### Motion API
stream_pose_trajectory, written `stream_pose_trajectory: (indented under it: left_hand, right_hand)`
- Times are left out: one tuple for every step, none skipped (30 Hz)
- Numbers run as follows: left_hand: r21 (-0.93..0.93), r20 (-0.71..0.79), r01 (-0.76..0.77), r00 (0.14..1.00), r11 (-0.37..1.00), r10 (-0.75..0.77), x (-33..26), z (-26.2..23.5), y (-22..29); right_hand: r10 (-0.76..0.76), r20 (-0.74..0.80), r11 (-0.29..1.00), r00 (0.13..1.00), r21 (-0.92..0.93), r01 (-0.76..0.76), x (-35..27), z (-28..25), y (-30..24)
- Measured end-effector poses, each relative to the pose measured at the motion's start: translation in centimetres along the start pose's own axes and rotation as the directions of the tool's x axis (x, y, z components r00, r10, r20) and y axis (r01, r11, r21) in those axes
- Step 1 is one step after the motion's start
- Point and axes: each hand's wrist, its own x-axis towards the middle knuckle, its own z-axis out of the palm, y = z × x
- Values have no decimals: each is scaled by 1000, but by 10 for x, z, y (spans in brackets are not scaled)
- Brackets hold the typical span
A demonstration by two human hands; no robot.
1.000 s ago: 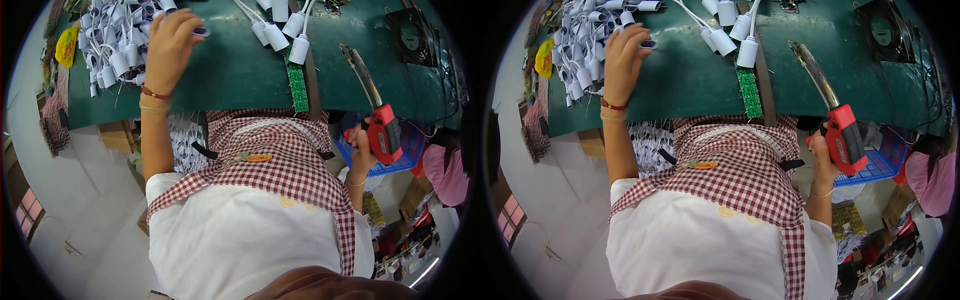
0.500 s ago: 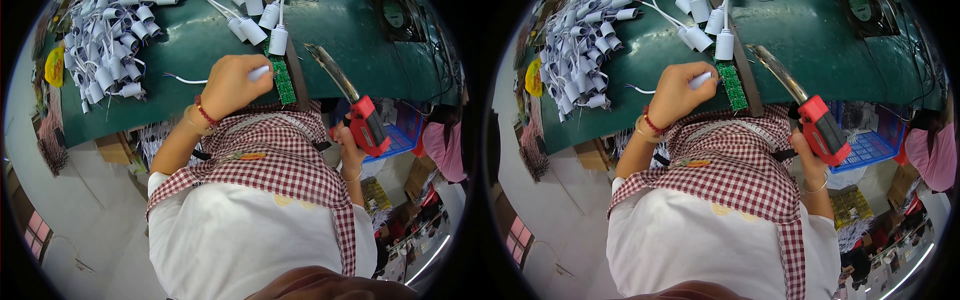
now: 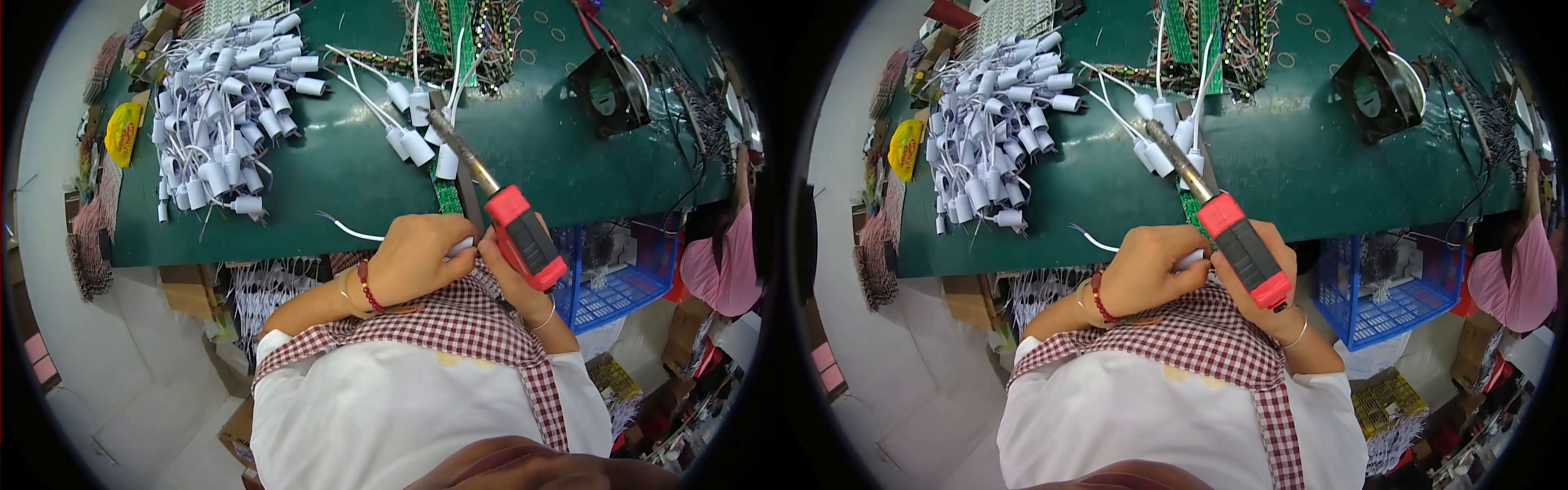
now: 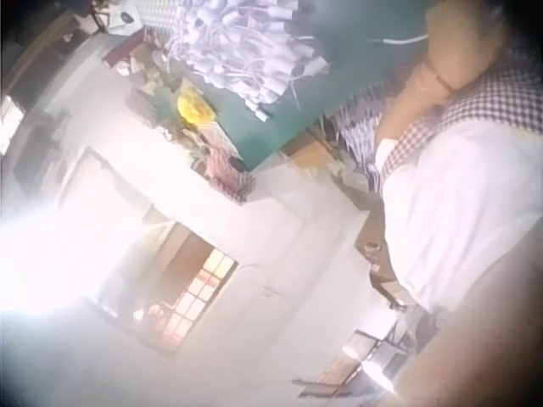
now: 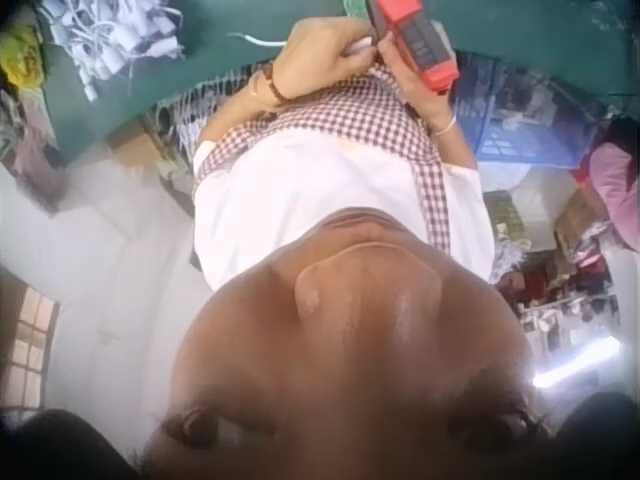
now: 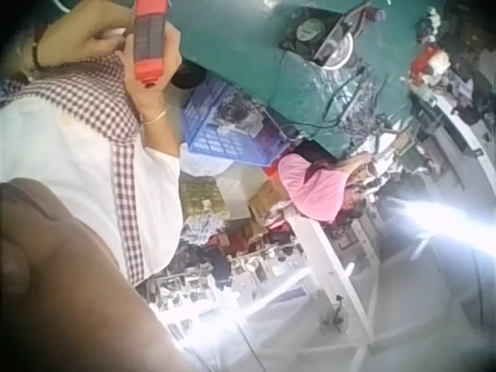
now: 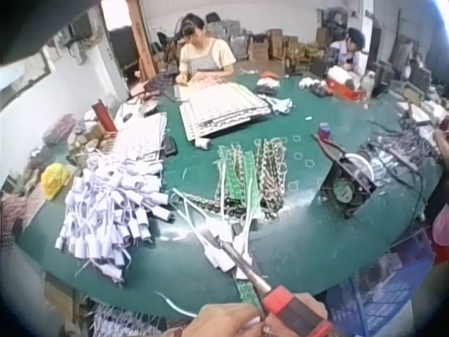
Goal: The person assembles LED light strips by attaching white plastic housings to them with a heat gun or soldering tool.
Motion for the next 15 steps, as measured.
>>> stream_pose_trajectory:
  left_hand:
    - [10,-5,-5,1000,1000,5,0,-1,1]
    - [29,3,-32,1000,999,31,0,-3,2]
    - [32,-2,-41,999,999,41,1,-6,3]
    - [65,7,-51,999,997,50,0,-7,3]
    - [99,17,-59,998,993,58,-1,-8,4]
    - [102,10,-66,998,993,66,-1,-8,3]
    - [98,17,-62,998,993,61,-2,-7,2]
    - [93,24,-58,998,994,56,-2,-7,1]
    - [96,18,-64,998,993,62,-2,-7,2]
    - [43,-14,-35,999,998,36,-2,-6,3]
    - [-13,-44,-8,999,1000,8,-3,-6,4]
    - [-10,-48,-13,999,1000,12,-3,-5,5]
    - [-54,-102,3,995,999,-8,-4,-2,6]
    - [-99,-154,16,988,995,-32,-3,1,6]
    - [-100,-157,16,987,995,-32,-3,5,5]
  right_hand:
    - [0,17,1000,1000,2,0,2,0,-1]
    - [-51,25,998,998,-28,52,5,0,-3]
    - [-62,23,998,998,-32,62,7,0,-5]
    - [-54,39,997,998,-49,56,9,0,-7]
    - [-45,55,997,997,-67,49,11,0,-9]
    - [-56,56,996,997,-70,60,13,0,-10]
    - [-80,68,993,994,-84,86,14,1,-10]
    - [-103,81,989,991,-98,111,14,1,-11]
    - [-112,81,988,990,-101,120,15,0,-12]
    - [-82,66,992,994,-92,88,14,0,-14]
    - [-51,50,995,997,-82,55,13,1,-15]
    - [-25,12,999,1000,-32,25,10,3,-13]
    - [-30,12,999,999,-34,31,6,4,-8]
    - [12,-23,1000,1000,5,-12,3,5,-2]
    - [59,-54,997,997,45,-56,-1,6,3]
